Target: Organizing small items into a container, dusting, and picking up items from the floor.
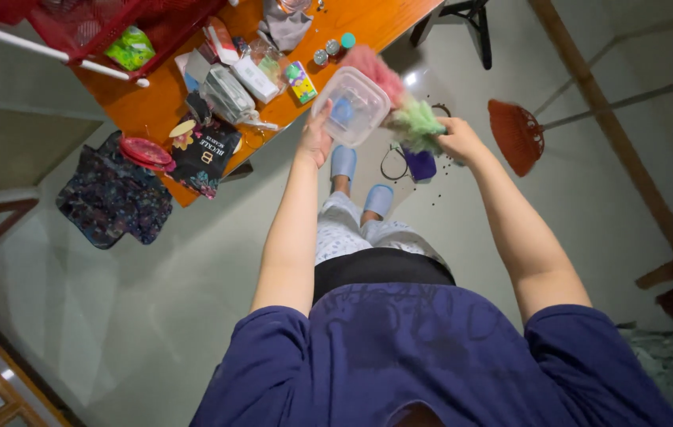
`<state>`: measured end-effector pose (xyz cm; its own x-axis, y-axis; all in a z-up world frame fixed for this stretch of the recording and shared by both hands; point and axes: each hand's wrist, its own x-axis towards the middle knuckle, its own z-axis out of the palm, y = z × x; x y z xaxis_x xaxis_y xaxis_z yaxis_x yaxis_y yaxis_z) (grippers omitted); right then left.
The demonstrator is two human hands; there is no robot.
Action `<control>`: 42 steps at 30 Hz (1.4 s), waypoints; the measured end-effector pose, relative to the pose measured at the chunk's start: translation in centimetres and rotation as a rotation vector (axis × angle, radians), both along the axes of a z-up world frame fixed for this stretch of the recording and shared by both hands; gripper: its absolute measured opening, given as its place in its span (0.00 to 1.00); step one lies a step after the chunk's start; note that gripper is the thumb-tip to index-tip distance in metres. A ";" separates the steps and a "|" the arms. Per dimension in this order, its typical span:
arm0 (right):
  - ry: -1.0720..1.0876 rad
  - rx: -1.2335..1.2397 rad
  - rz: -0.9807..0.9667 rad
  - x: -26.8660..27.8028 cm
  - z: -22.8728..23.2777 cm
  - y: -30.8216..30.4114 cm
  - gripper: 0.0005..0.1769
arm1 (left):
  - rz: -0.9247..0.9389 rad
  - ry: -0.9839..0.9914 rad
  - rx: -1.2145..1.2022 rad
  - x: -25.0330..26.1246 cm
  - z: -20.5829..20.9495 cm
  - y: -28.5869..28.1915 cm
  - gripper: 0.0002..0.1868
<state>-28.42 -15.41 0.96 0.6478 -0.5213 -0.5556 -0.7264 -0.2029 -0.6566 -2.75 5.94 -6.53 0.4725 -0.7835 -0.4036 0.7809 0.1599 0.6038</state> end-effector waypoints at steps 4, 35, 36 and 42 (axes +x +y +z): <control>-0.004 0.084 0.181 0.7 -1.8 0.2 0.26 | 0.104 0.074 0.043 0.6 -2.6 0.9 0.45; -0.402 -0.713 1.042 53.2 -13.6 28.0 0.35 | 0.760 0.068 0.116 27.3 -1.4 28.8 0.40; -0.341 -0.762 1.103 54.4 -13.9 28.6 0.36 | 0.772 0.073 0.134 27.7 -0.9 29.0 0.39; -0.457 -0.851 1.143 55.9 -19.2 27.9 0.32 | 0.677 0.141 0.055 29.8 -2.9 28.2 0.37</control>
<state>27.46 12.50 -18.22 0.9479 0.3187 0.0039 0.3144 -0.9332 -0.1740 27.07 34.17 -9.39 0.7902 -0.3115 -0.5278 0.5919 0.6116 0.5250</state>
